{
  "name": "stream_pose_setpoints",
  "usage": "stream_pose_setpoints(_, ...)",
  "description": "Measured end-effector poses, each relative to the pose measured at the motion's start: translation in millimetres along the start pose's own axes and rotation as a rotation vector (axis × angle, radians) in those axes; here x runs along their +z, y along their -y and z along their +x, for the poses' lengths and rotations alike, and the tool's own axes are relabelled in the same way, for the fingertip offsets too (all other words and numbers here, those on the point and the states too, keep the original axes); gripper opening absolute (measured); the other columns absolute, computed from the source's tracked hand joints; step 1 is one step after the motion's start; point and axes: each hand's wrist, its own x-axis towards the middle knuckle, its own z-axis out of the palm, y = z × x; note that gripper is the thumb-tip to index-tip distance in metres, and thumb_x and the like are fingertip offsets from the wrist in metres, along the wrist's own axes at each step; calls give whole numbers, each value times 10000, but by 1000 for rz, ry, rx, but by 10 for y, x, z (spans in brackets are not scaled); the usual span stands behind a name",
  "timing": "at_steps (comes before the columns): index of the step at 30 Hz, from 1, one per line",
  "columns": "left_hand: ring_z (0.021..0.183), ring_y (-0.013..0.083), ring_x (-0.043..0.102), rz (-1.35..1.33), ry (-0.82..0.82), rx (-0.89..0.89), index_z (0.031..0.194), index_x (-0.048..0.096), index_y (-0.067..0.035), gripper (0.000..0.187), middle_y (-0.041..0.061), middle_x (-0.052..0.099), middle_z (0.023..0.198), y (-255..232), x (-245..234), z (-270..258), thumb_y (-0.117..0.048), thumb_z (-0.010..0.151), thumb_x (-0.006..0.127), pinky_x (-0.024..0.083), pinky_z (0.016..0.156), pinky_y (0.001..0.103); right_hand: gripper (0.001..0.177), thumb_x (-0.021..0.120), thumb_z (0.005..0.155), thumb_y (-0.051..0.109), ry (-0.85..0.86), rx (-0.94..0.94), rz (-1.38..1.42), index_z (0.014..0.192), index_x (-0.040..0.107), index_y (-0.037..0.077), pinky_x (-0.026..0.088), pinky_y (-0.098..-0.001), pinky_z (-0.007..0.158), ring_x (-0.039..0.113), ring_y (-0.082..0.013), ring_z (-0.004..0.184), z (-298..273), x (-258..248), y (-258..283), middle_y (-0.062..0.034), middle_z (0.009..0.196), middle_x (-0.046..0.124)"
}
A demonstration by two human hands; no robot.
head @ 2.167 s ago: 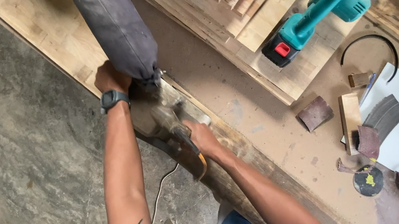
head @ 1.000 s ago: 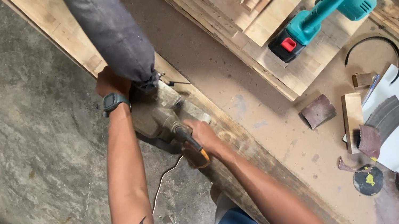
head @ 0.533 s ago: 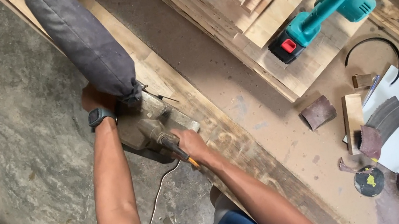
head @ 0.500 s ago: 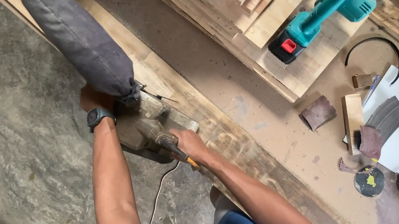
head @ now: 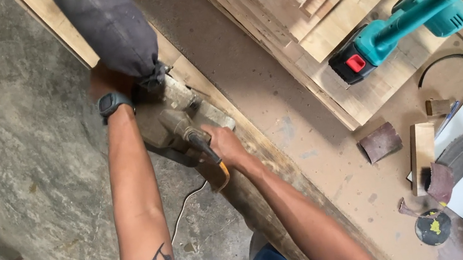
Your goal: Using an electric belt sander to smooth the surface of a wooden plank in a workshop environment.
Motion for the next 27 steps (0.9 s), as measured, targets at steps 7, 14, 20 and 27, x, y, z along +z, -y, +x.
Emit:
stream_pose_setpoints(7, 869, 423, 750, -10, -27, -52, 955, 782, -74, 327, 179, 779, 900, -277, 188, 91, -378, 905, 674, 611, 684, 498, 444, 714, 717, 227, -10, 2, 61, 1155, 700, 154, 539, -488, 879, 687, -399, 972, 14, -526, 67, -178, 1027, 746)
stream_pose_setpoints(14, 824, 449, 748, -35, -59, -84, 881, 788, -91, 451, 172, 779, 897, -525, 433, 150, -540, 858, 756, 599, 619, 529, 262, 736, 662, 204, -55, -86, 44, 880, 637, 97, 419, -361, 626, 606, -228, 696, -97, -835, 62, -90, 808, 696)
stream_pose_setpoints(20, 704, 421, 729, -46, -13, -17, 770, 762, -118, 463, 142, 760, 790, -785, 483, -65, -575, 845, 788, 570, 515, 503, 271, 744, 652, 246, -91, -12, 59, 870, 652, 115, 537, -390, 681, 690, -242, 762, -330, -760, -127, -86, 875, 740)
stream_pose_setpoints(27, 919, 410, 758, 0, 122, -19, 950, 792, -30, 192, 188, 769, 872, -1222, 22, -630, -150, 829, 703, 634, 731, 509, 430, 754, 621, 320, -112, 88, 40, 977, 637, 110, 495, -629, 890, 654, -522, 1013, -660, -622, -328, -244, 953, 701)
